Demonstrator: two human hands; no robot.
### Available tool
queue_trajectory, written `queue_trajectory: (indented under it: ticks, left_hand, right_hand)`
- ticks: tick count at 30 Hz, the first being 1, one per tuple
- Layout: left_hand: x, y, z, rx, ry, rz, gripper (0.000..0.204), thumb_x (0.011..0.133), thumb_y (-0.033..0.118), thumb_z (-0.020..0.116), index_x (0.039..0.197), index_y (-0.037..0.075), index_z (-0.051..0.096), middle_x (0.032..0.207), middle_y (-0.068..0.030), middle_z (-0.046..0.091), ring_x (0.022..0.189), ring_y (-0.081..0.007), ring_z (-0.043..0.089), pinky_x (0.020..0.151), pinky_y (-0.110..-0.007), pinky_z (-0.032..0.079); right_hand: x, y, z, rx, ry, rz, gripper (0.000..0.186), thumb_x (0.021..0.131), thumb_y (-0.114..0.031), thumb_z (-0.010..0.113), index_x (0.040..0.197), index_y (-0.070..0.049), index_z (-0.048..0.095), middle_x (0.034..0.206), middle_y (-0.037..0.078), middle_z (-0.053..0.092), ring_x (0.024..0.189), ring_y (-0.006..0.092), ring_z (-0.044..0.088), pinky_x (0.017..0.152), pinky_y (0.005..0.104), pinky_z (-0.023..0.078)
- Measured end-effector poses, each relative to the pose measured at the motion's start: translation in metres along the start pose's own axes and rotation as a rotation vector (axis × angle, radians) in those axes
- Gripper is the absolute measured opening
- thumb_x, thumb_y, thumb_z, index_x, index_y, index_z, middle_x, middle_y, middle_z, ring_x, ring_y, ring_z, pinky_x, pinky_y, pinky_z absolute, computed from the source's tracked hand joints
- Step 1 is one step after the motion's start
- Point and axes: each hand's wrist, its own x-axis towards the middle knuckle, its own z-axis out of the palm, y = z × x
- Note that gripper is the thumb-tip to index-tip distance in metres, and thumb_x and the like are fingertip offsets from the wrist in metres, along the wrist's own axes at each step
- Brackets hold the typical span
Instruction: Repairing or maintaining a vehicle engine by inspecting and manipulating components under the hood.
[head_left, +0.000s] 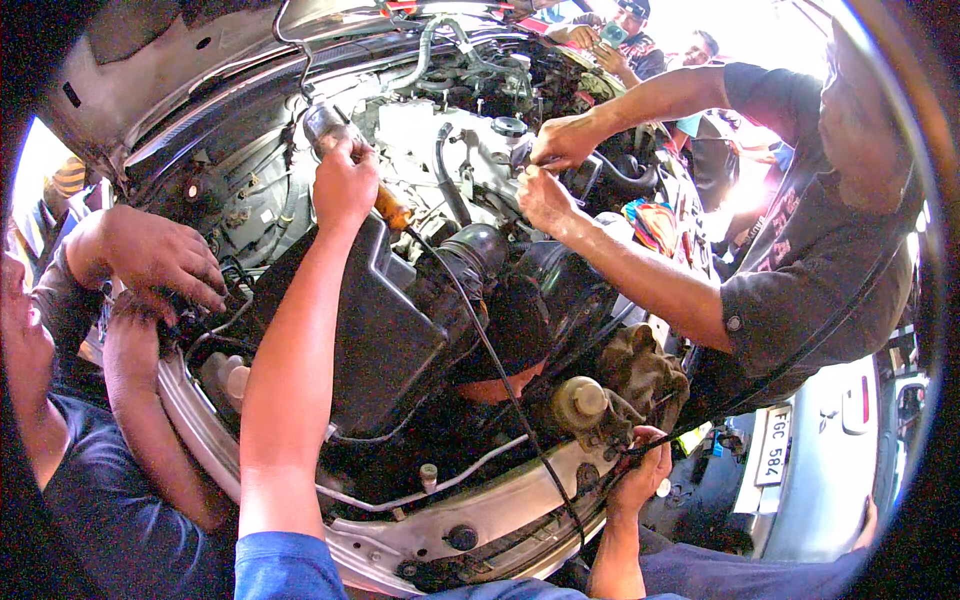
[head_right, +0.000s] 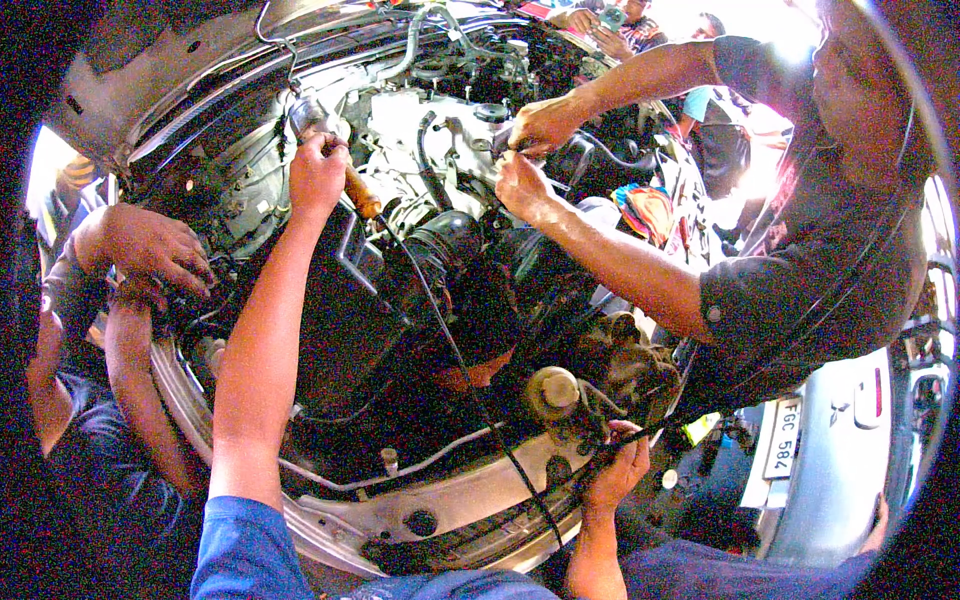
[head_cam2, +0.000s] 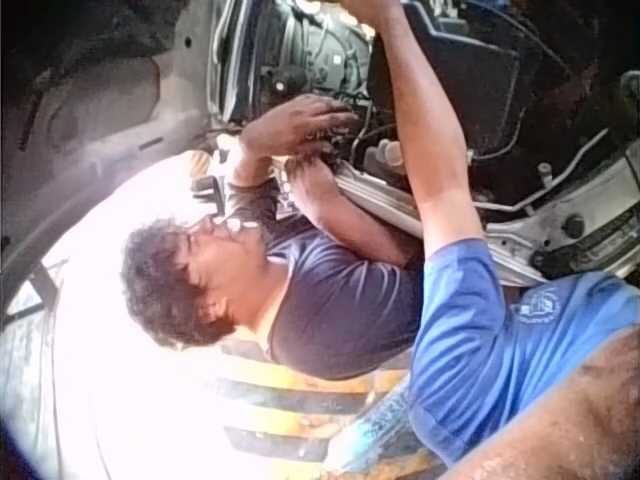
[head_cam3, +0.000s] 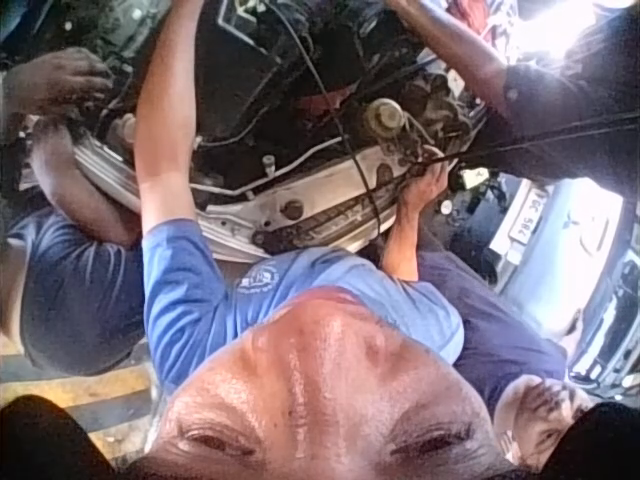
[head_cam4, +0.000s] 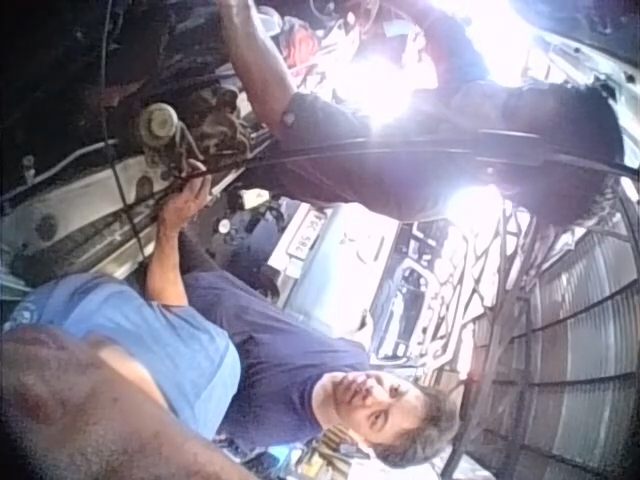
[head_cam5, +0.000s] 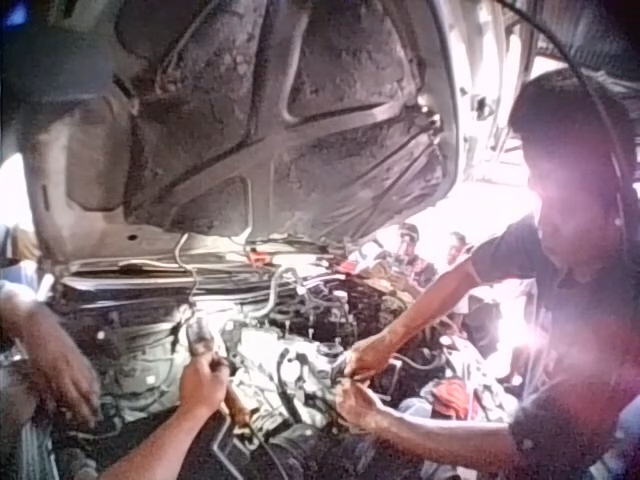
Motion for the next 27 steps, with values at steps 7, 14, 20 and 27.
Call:
queue_trajectory:
  ticks: [7,14,20,27]
  left_hand:
    - [-0.001,0.005,-0.004,0.041,-0.006,-0.005,0.026,0.080,0.025,0.061,0.093,0.004,0.070,0.091,-0.0189,0.071,0.086,-0.0357,0.068,0.080,-0.043,0.052]
    - [0.003,-0.009,0.003,0.022,0.020,0.063,0.028,0.084,0.029,0.059,0.092,0.004,0.068,0.091,-0.0207,0.070,0.088,-0.0395,0.067,0.078,-0.047,0.052]
    - [0.005,-0.012,0.006,-0.030,0.029,0.092,0.023,0.082,0.021,0.058,0.087,0.000,0.066,0.085,-0.0193,0.069,0.082,-0.0353,0.067,0.075,-0.042,0.051]
    - [0.007,-0.014,0.004,-0.002,-0.027,0.054,0.021,0.084,0.019,0.058,0.094,0.002,0.067,0.091,-0.0184,0.069,0.087,-0.0340,0.067,0.079,-0.040,0.051]
  right_hand:
    - [0.002,0.007,-0.007,-0.033,0.007,0.083,0.032,0.098,-0.025,0.042,0.093,-0.001,0.063,0.090,0.005,0.061,0.084,0.0145,0.053,0.078,0.0293,0.042]
    - [-0.002,-0.002,-0.005,-0.159,0.064,0.095,0.042,0.103,-0.033,0.040,0.094,-0.002,0.066,0.089,0.005,0.062,0.084,0.0160,0.054,0.081,0.0322,0.043]
    - [-0.003,-0.007,-0.004,-0.049,0.028,0.055,0.034,0.103,-0.026,0.045,0.094,-0.001,0.066,0.090,0.004,0.063,0.086,0.0133,0.054,0.081,0.0282,0.043]
    - [-0.003,-0.007,-0.003,0.017,0.006,0.114,0.029,0.102,-0.023,0.047,0.093,-0.002,0.065,0.085,0.003,0.062,0.083,0.0111,0.054,0.078,0.0259,0.043]
